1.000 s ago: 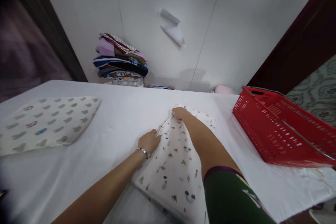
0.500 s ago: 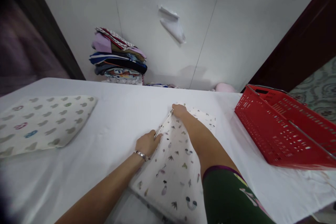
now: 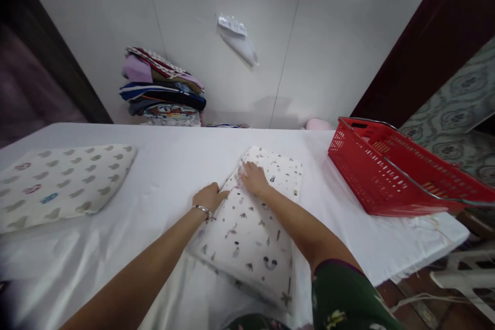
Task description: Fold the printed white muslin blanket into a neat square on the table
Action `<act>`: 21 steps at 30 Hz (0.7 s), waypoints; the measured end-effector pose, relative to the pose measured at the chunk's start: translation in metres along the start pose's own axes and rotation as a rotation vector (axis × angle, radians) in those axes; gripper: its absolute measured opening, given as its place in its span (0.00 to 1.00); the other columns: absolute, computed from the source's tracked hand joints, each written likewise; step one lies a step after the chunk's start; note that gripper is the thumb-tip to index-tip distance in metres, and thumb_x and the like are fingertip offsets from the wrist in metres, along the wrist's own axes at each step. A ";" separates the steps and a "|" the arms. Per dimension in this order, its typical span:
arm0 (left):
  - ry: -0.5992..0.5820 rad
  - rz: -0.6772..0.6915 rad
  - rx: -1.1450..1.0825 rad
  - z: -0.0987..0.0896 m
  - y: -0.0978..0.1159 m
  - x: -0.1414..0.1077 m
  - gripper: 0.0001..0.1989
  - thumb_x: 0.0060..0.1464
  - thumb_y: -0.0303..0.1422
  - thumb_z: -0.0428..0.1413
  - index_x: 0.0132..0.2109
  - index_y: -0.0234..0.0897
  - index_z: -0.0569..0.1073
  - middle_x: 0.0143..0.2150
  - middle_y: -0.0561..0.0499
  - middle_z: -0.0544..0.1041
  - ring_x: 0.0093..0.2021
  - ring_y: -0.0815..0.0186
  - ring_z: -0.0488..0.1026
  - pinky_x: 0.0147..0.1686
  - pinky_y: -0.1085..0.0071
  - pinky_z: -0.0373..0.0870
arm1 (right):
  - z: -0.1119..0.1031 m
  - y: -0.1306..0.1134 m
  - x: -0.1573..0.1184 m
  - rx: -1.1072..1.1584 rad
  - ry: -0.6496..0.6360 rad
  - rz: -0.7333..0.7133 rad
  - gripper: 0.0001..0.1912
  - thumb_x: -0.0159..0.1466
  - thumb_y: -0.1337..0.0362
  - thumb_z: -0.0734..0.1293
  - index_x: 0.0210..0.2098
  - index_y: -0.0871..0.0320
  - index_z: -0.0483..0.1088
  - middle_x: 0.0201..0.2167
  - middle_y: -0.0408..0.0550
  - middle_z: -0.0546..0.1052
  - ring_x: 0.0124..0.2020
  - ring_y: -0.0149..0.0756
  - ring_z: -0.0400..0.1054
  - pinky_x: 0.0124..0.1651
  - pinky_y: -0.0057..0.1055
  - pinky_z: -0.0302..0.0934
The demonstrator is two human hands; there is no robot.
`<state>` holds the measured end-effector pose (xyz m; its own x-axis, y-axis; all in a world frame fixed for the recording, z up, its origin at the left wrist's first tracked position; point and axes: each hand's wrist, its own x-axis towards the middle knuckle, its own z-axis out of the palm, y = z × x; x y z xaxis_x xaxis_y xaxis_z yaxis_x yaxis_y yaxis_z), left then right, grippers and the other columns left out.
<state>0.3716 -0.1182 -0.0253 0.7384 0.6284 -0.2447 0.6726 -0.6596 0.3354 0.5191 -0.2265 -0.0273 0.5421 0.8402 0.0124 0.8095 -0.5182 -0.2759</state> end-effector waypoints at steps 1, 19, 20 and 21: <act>-0.010 0.001 -0.001 -0.002 -0.001 -0.002 0.22 0.51 0.49 0.44 0.41 0.37 0.68 0.44 0.41 0.74 0.45 0.56 0.71 0.38 0.64 0.65 | -0.003 -0.002 -0.019 0.017 -0.030 -0.036 0.29 0.65 0.52 0.49 0.63 0.59 0.48 0.65 0.53 0.48 0.65 0.41 0.37 0.63 0.44 0.34; 0.033 -0.091 -0.112 -0.010 -0.052 -0.011 0.15 0.49 0.44 0.49 0.38 0.37 0.69 0.39 0.45 0.76 0.41 0.60 0.72 0.35 0.70 0.63 | 0.006 0.099 -0.134 0.609 0.345 0.677 0.38 0.57 0.57 0.62 0.63 0.61 0.46 0.55 0.55 0.65 0.52 0.38 0.64 0.52 0.30 0.60; 0.029 -0.103 -0.106 -0.014 -0.060 -0.010 0.15 0.49 0.44 0.49 0.37 0.37 0.69 0.38 0.46 0.77 0.40 0.60 0.72 0.35 0.70 0.63 | 0.007 0.097 -0.132 0.648 0.341 0.653 0.38 0.57 0.57 0.63 0.63 0.60 0.47 0.56 0.54 0.64 0.52 0.37 0.64 0.51 0.30 0.61; 0.023 -0.110 -0.100 -0.017 -0.068 -0.009 0.15 0.49 0.44 0.50 0.36 0.37 0.69 0.36 0.46 0.77 0.40 0.60 0.72 0.34 0.70 0.63 | 0.006 0.095 -0.130 0.700 0.341 0.637 0.38 0.57 0.57 0.63 0.63 0.59 0.46 0.58 0.55 0.62 0.52 0.37 0.64 0.50 0.29 0.62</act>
<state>0.3180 -0.0717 -0.0302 0.6585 0.7045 -0.2647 0.7402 -0.5428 0.3968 0.5245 -0.3841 -0.0612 0.9523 0.2916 -0.0904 0.0908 -0.5532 -0.8281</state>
